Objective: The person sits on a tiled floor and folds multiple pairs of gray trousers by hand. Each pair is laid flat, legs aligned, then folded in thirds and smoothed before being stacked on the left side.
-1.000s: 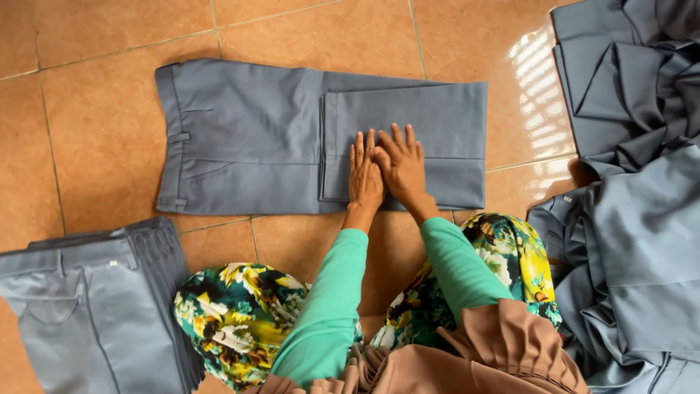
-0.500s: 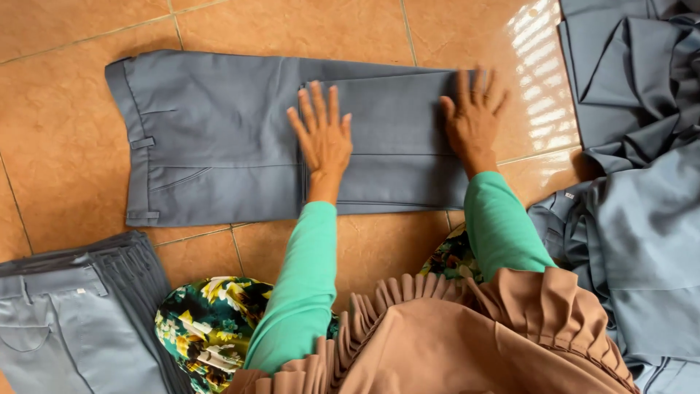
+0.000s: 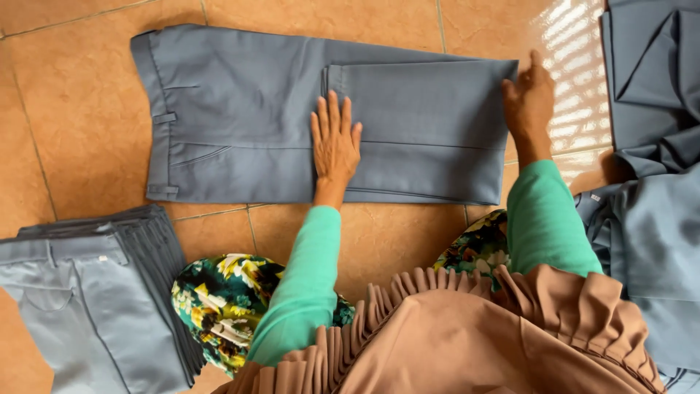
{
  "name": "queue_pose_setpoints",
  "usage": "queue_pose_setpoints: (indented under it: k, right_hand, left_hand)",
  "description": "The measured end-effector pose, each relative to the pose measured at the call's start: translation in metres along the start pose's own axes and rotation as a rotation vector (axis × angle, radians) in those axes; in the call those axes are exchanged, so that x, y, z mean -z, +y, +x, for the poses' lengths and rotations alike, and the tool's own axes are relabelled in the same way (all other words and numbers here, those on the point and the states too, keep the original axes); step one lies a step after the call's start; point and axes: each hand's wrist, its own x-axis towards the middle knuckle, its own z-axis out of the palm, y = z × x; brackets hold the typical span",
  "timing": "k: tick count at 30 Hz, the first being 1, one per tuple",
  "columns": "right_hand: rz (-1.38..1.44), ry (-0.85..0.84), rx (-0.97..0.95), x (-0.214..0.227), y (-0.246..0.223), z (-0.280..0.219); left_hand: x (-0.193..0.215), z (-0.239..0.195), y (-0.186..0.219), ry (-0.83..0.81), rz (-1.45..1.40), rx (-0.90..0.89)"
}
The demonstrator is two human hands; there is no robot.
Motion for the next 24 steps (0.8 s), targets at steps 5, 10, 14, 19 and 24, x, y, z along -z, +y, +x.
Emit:
queue_pose_setpoints:
  k: [5,10,14,19,24]
  right_hand:
    - [0.101,-0.120,-0.196,-0.035,0.076,-0.040]
    - [0.353,-0.361,-0.394,0.020,0.005,-0.105]
    - [0.900,-0.269,-0.477,0.048,-0.036,-0.129]
    - [1.211,-0.163,-0.506,0.103,-0.104,-0.166]
    - [1.251,-0.076,-0.410,0.170,-0.181,-0.188]
  left_hand:
    - [0.003,-0.080,-0.003,-0.003,-0.299,0.036]
    - [0.007,-0.128,-0.015,-0.110,-0.433,0.088]
    - [0.003,-0.143,-0.026,-0.158,-0.489,0.099]
    - [0.005,-0.166,-0.026,-0.257,-0.536,0.090]
    - [0.048,-0.200,0.007,-0.281,-0.749,0.063]
